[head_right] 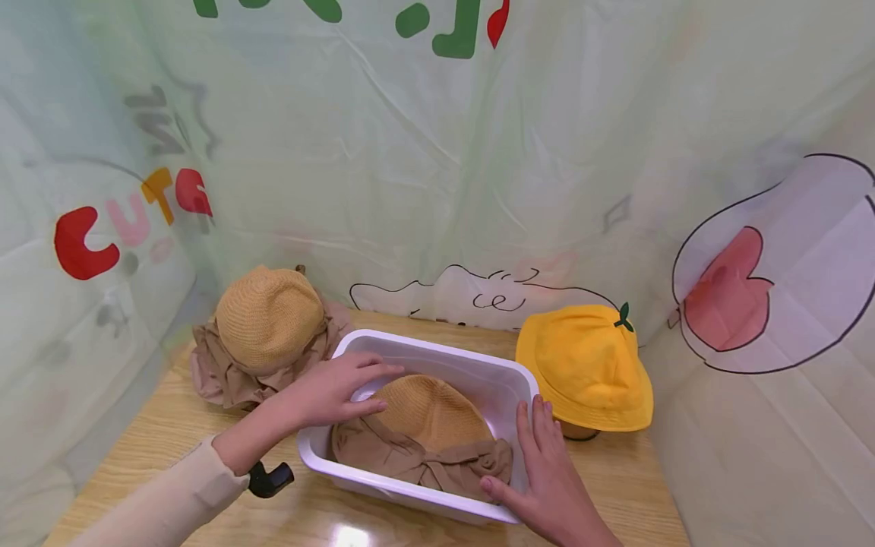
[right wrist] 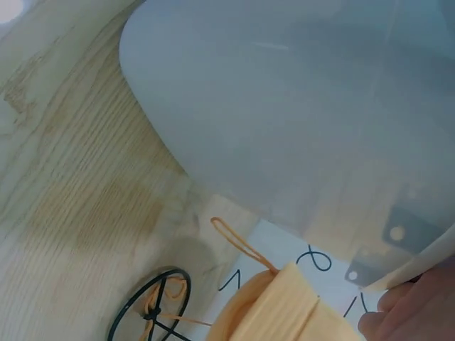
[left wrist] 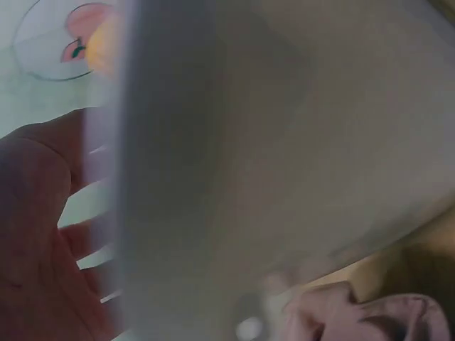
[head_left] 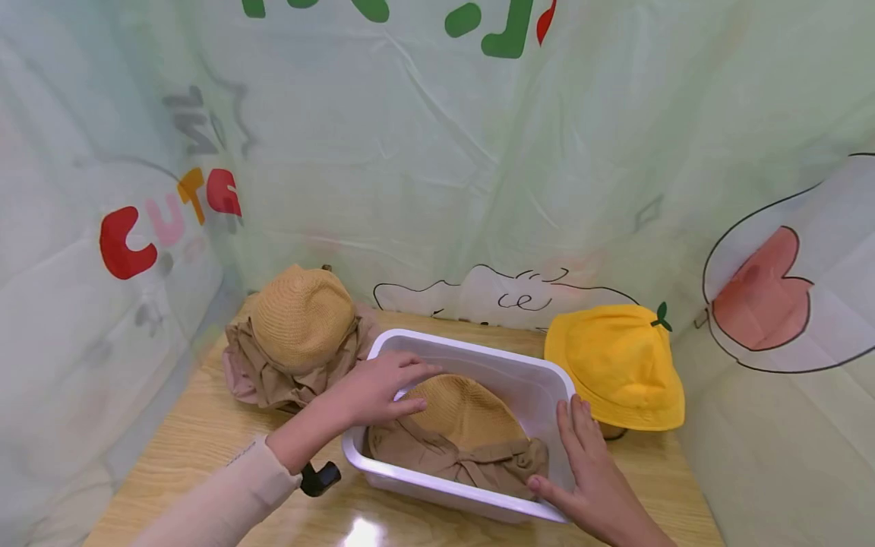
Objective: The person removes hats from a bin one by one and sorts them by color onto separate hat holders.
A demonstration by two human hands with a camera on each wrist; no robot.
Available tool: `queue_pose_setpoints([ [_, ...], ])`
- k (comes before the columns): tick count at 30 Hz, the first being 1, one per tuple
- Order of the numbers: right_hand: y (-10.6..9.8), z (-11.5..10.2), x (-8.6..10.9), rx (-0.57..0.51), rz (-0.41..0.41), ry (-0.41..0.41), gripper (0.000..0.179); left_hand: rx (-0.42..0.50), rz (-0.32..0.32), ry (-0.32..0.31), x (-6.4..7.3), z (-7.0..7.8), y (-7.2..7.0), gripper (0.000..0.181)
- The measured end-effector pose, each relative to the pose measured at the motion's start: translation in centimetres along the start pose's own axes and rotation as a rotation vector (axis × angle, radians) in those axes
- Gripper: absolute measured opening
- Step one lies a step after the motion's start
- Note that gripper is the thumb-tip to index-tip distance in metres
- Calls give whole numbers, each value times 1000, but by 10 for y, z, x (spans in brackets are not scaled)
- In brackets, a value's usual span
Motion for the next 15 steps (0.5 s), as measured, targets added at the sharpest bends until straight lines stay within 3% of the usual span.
queue_pose_setpoints([
  [5, 4, -3, 1, 59, 22, -49, 114, -156, -53, 0, 5, 0, 29, 64],
  [9, 8, -4, 1, 86, 27, -59, 116, -255, -89, -14, 9, -1, 44, 67],
  [12, 9, -3, 2, 87, 32, -51, 115, -283, -120, -44, 8, 0, 52, 68],
  [15, 8, -2, 5, 67, 31, -34, 114, -255, -150, -86, 5, 0, 62, 70],
])
Point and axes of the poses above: each hand's wrist, its own x-axis away from the middle knuckle, its own y-axis out of the palm, z = x × y, the point moved 6 cm from there along -x, towards the middle knuckle, and after that the axes turned 7 degrees about z, right-handed, at the moved point
